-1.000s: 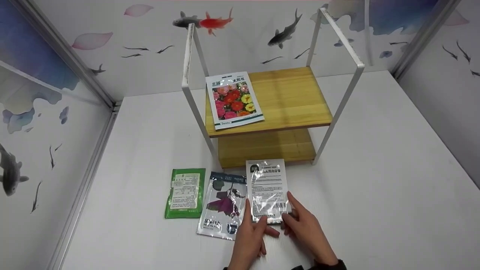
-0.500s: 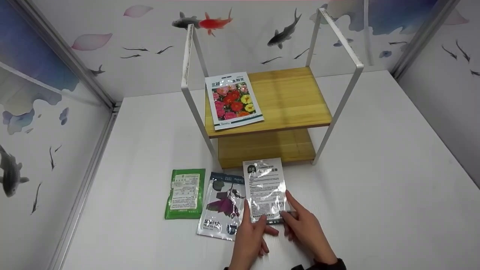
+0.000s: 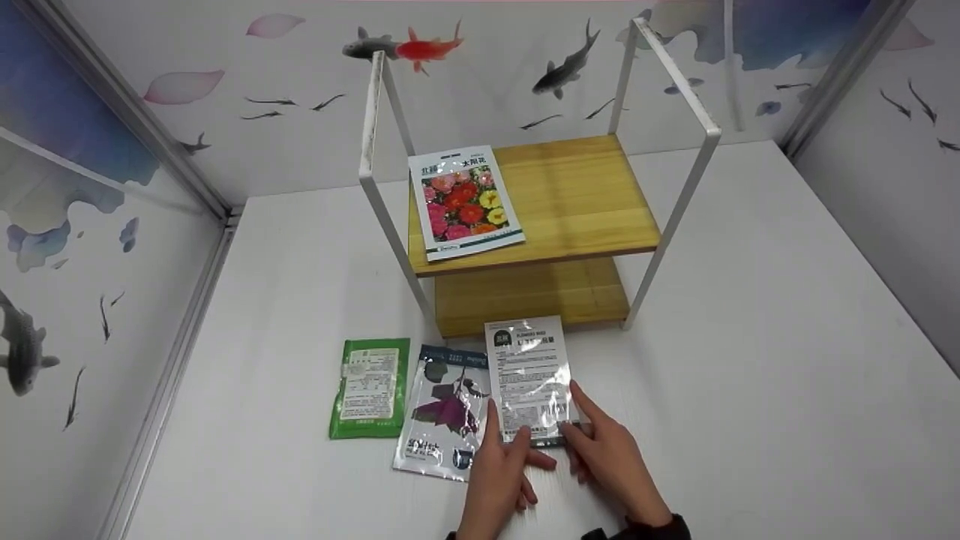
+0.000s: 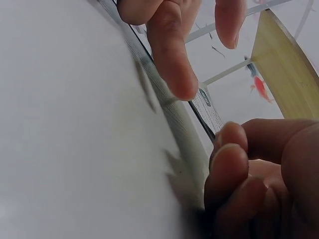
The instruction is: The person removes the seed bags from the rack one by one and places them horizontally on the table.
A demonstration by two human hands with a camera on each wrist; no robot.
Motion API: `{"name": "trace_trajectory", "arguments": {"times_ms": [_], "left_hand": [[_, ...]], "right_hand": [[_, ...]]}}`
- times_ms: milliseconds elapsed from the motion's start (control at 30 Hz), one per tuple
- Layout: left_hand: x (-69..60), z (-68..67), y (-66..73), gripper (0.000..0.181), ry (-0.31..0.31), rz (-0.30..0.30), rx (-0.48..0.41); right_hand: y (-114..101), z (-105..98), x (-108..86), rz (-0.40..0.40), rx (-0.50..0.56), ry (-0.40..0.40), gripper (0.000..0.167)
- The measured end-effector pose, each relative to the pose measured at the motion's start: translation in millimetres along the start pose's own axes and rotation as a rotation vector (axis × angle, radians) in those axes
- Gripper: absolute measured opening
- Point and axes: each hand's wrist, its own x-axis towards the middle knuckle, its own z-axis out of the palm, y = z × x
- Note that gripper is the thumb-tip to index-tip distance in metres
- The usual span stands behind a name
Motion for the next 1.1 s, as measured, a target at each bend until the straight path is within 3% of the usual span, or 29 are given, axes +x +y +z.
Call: {"name": "trace_trajectory", "arguments": {"times_ms": [433,567,667,833,1100], "left_hand": [[4.0,-1.8,0.0,0.08,-0.023,-0.021,-0.005],[-5.8,-3.1,18.0,0.078,-0.033,-0.015,-0.01],[-8.8,-3.7,23.0,0.076,-0.042,-0.009,-0.014],[2.1,-2.8,4.8,0.079,-0.043,-0.013,0.007],[3.4,-5.3,3.6,0.08,-0.061,-0.007,-0.018]], "right_hand": [[-1.1,1.4,1.6,0.017,-0.017,0.008,0.063],[-0.8,1.6,1.2,0.014,-0.019,0.005,0.064],[-0.6,1.8,1.3,0.015,-0.019,0.007,0.064],[-0.8,2.3,1.7,0.026,-0.03,0.021,0.063],[-1.3,3.2,2.1,0.05,-0.002,0.031,0.061]]}}
